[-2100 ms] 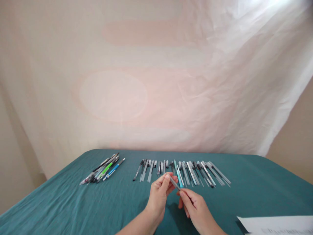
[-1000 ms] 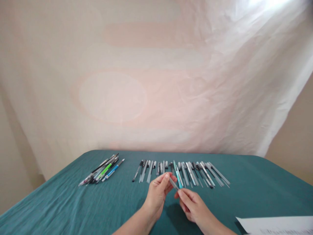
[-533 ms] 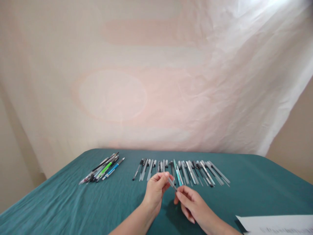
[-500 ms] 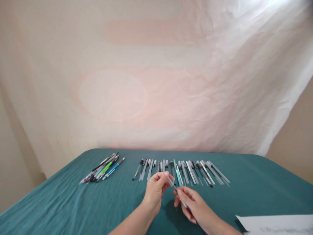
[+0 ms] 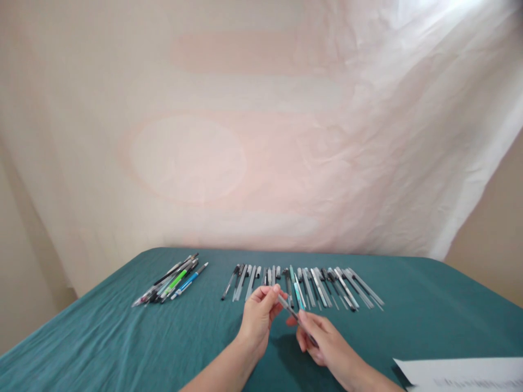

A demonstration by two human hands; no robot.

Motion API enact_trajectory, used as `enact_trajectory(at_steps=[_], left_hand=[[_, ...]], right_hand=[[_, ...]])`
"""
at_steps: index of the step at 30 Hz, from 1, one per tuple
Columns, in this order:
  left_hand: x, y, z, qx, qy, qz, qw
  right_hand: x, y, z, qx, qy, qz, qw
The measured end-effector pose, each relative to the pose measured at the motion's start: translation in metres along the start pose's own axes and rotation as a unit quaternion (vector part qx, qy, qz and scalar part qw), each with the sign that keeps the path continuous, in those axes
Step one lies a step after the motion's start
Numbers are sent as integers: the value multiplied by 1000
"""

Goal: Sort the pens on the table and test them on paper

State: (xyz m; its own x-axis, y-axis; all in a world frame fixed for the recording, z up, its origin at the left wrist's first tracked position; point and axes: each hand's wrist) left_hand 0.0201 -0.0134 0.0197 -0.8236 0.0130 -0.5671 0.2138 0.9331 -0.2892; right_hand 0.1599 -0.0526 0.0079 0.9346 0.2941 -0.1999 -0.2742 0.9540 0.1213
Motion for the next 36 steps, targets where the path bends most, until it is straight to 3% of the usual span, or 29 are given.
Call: enact_trajectory(at_steps=[7, 15, 28, 36], left_hand=[[1, 1, 1, -3, -2, -2, 1000], [2, 1, 1, -2, 7, -3, 1000], [3, 2, 4, -20, 14, -25, 999], [-8, -10, 6, 46, -12, 117, 992]], right_hand=[[1, 0, -8, 53, -28, -7, 998], [-1, -1, -1, 3, -10, -4, 1000], [1, -4, -7, 113, -145, 14, 983], [0, 0, -10, 45, -72, -32, 996]])
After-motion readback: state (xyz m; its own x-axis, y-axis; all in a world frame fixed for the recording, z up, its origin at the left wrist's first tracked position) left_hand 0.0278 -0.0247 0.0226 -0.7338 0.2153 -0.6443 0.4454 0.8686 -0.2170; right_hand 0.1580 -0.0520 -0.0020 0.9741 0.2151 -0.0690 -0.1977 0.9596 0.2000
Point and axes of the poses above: each hand's wrist, its own y-axis towards the middle knuckle, its own x-axis out of the back of the hand, z = x × y, and after that the axes turned 15 degrees about x, right-handed
